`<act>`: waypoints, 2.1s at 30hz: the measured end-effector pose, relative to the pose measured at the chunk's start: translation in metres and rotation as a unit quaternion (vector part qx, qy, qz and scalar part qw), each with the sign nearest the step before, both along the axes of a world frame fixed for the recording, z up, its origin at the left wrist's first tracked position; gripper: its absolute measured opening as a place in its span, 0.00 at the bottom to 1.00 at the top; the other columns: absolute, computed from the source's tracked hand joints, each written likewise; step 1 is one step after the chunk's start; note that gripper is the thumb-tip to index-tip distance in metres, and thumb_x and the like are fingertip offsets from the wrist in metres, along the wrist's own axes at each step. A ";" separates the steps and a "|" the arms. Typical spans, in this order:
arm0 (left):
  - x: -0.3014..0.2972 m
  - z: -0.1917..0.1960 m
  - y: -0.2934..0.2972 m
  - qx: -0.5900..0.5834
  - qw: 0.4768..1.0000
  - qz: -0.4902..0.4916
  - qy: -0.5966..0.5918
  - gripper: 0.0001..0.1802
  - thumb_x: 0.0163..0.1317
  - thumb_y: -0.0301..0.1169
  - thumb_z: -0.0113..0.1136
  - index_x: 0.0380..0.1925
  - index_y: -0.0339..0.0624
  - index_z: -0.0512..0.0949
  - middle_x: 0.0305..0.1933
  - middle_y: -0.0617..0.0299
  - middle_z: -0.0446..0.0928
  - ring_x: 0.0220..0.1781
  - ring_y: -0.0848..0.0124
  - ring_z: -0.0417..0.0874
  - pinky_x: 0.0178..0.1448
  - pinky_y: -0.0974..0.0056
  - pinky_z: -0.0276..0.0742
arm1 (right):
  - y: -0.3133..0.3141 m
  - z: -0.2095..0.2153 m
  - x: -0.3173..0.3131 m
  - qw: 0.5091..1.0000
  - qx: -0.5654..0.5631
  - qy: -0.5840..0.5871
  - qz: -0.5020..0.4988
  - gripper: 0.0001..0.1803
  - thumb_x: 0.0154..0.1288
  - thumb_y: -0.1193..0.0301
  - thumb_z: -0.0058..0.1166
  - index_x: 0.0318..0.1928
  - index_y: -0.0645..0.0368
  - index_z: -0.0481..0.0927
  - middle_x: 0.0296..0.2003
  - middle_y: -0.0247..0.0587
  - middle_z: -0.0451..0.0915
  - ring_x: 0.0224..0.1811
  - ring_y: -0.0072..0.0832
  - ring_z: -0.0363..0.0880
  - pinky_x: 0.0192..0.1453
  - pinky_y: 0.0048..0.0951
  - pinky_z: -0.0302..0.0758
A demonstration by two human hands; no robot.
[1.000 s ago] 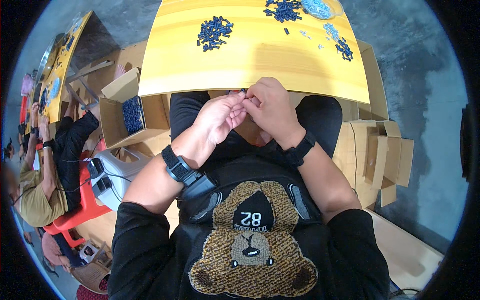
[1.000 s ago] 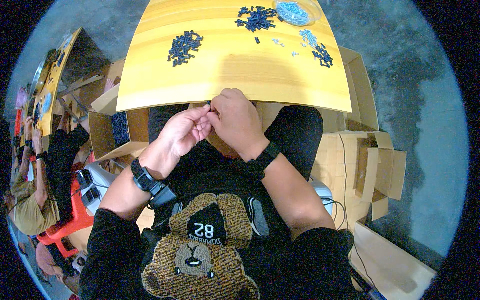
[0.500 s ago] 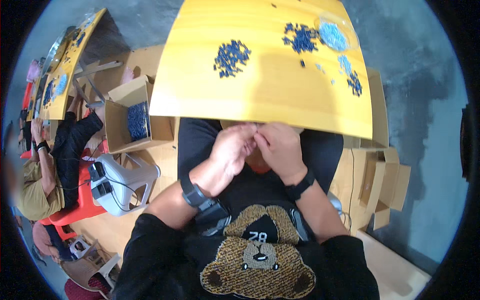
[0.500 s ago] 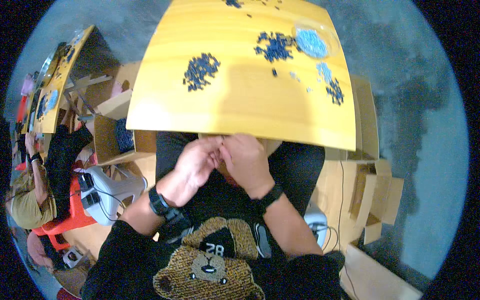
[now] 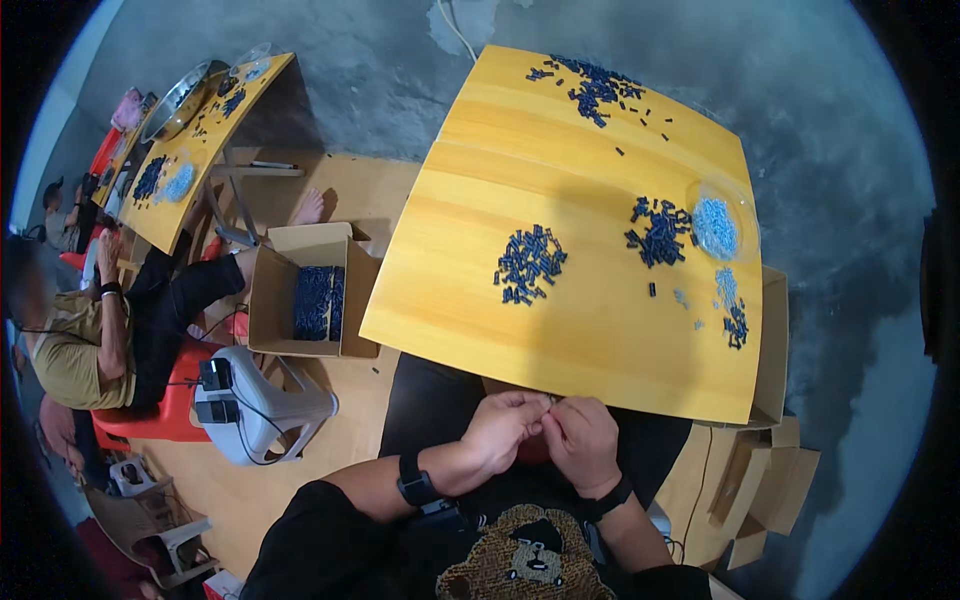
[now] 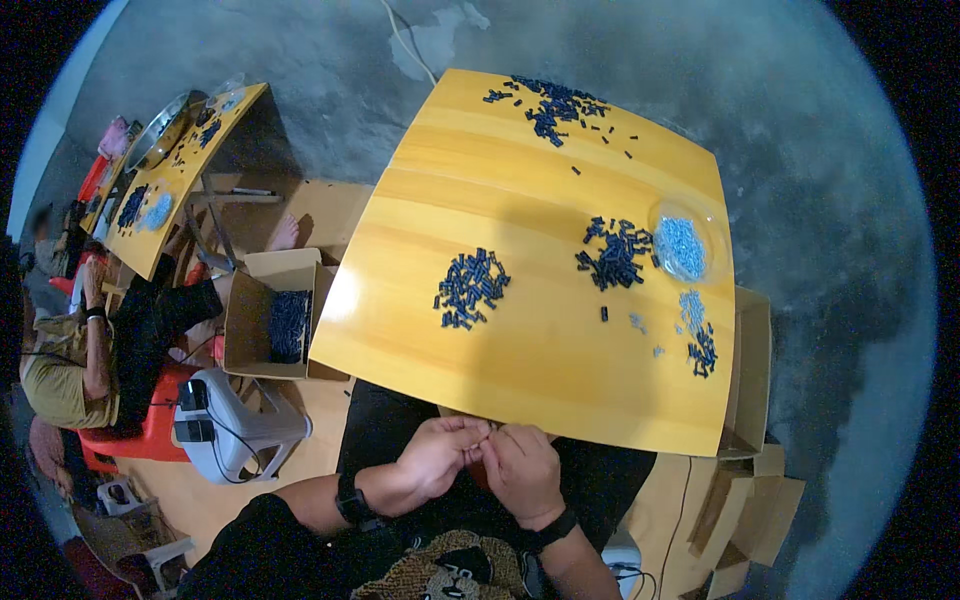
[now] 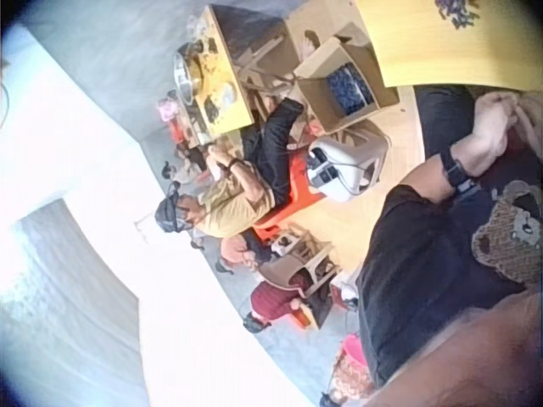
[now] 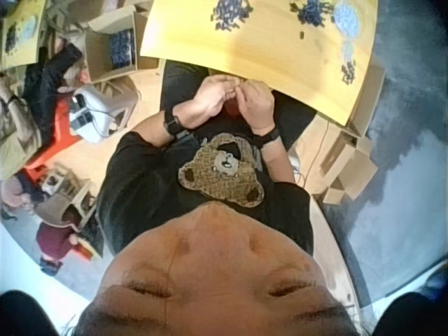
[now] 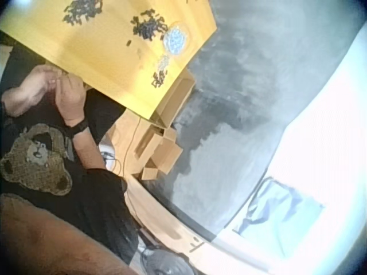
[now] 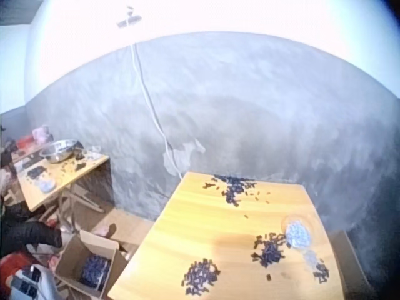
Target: Manually assembling small blue and black plastic components on a wooden table.
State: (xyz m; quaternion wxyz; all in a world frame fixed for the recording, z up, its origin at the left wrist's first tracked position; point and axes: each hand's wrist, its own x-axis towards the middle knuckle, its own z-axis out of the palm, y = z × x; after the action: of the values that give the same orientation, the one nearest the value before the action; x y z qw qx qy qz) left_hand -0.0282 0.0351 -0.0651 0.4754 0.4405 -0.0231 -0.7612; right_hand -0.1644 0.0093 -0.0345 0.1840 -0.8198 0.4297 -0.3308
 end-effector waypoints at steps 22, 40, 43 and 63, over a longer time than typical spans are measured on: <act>0.033 0.003 -0.002 0.009 0.995 -0.097 0.028 0.06 0.63 0.28 0.55 0.38 0.40 0.75 0.38 0.61 0.79 0.36 0.72 0.81 0.42 0.71 0.79 | -0.013 0.020 -0.003 0.989 0.140 -0.019 0.039 0.06 0.51 0.73 0.62 0.27 0.62 0.79 0.23 0.42 0.75 0.26 0.36 0.76 0.31 0.30 0.72; 0.307 -0.047 0.012 0.114 0.881 0.424 -0.176 0.10 0.67 0.29 0.48 0.37 0.30 0.65 0.40 0.45 0.75 0.37 0.61 0.79 0.41 0.67 0.82 | -0.013 0.018 -0.004 0.987 0.143 -0.057 0.041 0.04 0.53 0.74 0.61 0.26 0.62 0.80 0.19 0.38 0.74 0.20 0.29 0.71 0.25 0.26 0.66; 0.262 -0.026 -0.015 -0.001 0.928 0.342 -0.147 0.15 0.66 0.27 0.49 0.48 0.27 0.68 0.40 0.51 0.76 0.36 0.65 0.78 0.41 0.70 0.80 | -0.013 0.016 -0.008 0.986 0.149 -0.059 0.037 0.04 0.52 0.74 0.61 0.26 0.61 0.80 0.19 0.38 0.74 0.20 0.29 0.71 0.25 0.26 0.66; 0.063 0.025 -0.087 -0.299 0.893 0.057 -0.333 0.08 0.62 0.23 0.55 0.41 0.34 0.77 0.32 0.61 0.79 0.30 0.78 0.77 0.35 0.75 0.73 | -0.029 0.029 -0.022 0.961 0.260 -0.042 0.085 0.08 0.54 0.69 0.60 0.27 0.61 0.80 0.22 0.41 0.75 0.25 0.36 0.75 0.30 0.32 0.70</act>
State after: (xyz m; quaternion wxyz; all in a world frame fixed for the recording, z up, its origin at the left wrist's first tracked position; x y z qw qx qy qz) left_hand 0.0348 -0.0521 -0.0406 0.5917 0.5055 -0.3813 -0.4990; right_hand -0.1868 -0.0194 -0.0060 0.4360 -0.7625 0.4218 -0.2249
